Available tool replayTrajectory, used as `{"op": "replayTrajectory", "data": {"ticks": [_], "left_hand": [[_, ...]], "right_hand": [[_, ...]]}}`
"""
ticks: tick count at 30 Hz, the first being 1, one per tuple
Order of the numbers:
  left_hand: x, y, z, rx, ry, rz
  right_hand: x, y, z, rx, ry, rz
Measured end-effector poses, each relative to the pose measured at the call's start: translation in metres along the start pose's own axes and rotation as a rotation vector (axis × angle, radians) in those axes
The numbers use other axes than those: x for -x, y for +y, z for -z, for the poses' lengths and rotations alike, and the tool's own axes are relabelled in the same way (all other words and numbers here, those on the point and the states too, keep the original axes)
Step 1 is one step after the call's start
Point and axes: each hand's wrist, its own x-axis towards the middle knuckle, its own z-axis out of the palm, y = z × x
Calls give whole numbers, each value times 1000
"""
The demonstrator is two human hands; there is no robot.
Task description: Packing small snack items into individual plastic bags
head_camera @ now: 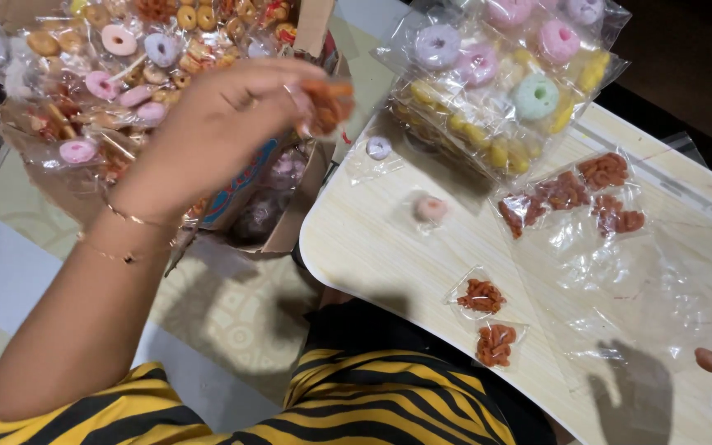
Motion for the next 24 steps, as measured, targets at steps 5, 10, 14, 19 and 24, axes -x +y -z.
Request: {"op": "replayTrajectory", "data": {"ticks": [5, 10, 14, 19, 24], "left_hand": [[11, 16, -74, 0, -283, -101], [17, -18, -164, -238, -311, -10], [20, -31, -220, -627, -203, -269], [12, -27, -263, -777, -271, -230], [3, -8, -245, -818, -418, -302]], "right_hand": [[9, -41, -20, -80, 118, 3], [-5, -121, -25, -32, 208, -1], [-14, -128, -26, -33, 129, -37], [-20, -167, -32, -136, 161, -80], [-19, -111, -28, -87, 20, -45]]}}
